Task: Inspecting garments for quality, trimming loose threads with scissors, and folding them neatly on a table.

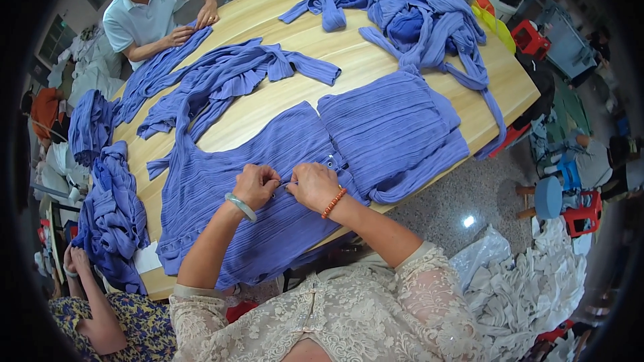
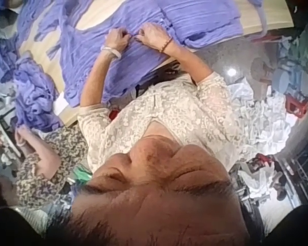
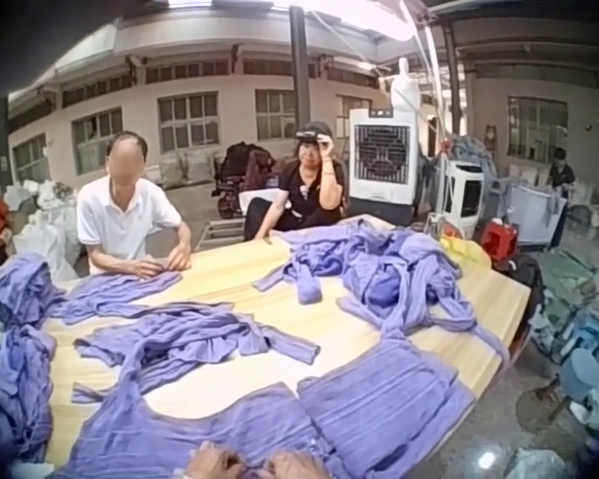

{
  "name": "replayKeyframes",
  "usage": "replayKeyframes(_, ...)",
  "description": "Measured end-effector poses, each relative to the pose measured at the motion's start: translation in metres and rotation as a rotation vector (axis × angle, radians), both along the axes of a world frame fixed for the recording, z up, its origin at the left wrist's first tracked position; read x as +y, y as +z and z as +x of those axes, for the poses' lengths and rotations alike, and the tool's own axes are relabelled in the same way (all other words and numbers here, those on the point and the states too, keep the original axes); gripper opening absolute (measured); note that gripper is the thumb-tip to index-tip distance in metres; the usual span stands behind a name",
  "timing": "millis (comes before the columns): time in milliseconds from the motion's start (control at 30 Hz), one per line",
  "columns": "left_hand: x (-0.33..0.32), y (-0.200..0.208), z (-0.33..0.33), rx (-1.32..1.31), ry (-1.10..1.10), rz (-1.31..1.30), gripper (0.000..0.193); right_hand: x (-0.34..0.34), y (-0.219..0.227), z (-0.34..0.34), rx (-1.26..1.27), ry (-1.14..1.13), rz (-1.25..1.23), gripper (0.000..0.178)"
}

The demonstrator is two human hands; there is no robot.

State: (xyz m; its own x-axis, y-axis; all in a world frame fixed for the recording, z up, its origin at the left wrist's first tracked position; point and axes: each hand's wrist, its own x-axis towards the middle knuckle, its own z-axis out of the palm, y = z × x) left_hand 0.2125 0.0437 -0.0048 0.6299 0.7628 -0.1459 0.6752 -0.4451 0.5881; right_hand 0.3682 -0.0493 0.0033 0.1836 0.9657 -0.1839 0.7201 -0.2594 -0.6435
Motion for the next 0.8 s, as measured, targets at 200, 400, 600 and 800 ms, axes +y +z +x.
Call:
replayKeyframes(200, -0.011, 0.011, 0.005, 0.099, 0.049, -0.008, 0.009, -0.033, 0.001, 0.016, -0.047, 0.036, 0.2, 0.018)
replayKeyframes(400, -0.023, 0.014, 0.025, -0.038, -0.06, 0.235, 0.014, -0.038, 0.001, 0.024, -0.002, 0.049, 0.228, 0.017)
replayKeyframes(600, -0.015, 0.011, 0.049, 0.104, -0.096, 0.162, 0.016, -0.029, -0.003, 0.026, 0.019, 0.019, 0.225, 0.018)
replayKeyframes(800, -0.011, 0.007, 0.046, 0.136, -0.064, 0.022, 0.01, -0.021, -0.001, 0.023, 0.022, -0.02, 0.249, 0.018)
